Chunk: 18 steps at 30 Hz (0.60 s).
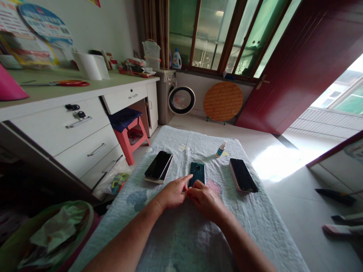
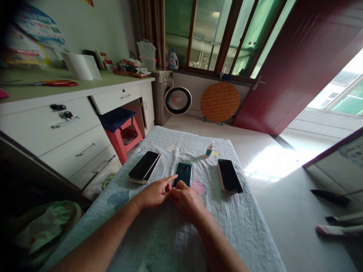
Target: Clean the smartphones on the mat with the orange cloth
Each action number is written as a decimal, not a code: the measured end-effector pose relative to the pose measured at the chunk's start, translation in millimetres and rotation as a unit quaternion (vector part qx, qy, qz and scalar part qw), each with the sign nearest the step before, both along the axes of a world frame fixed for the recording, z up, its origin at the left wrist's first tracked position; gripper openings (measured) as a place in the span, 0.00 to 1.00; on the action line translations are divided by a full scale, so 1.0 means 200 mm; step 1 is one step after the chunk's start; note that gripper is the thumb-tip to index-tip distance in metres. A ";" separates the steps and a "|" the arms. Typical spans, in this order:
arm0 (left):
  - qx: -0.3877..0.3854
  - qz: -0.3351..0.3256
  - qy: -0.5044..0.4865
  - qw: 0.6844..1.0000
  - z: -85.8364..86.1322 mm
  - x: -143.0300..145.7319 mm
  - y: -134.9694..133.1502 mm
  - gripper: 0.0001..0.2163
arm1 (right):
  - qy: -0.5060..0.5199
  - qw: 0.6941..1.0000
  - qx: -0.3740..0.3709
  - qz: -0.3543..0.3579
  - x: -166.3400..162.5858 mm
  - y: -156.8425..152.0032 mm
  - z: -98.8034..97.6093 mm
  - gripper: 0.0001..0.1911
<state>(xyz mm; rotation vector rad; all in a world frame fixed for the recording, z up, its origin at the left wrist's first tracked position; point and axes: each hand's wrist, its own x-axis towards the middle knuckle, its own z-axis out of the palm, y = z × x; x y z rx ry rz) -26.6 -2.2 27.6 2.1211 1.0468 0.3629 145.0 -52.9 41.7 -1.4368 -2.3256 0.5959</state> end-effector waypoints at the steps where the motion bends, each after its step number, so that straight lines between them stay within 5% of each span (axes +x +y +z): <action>1: 0.003 -0.005 0.001 1.000 0.00 0.00 0.00 0.27 | -0.006 1.000 -0.002 -0.001 -0.01 0.00 0.00 0.09; 18: 0.064 -0.039 0.088 0.993 0.01 0.00 -0.02 0.30 | -0.085 0.995 -0.049 -0.003 0.13 -0.02 0.05 0.08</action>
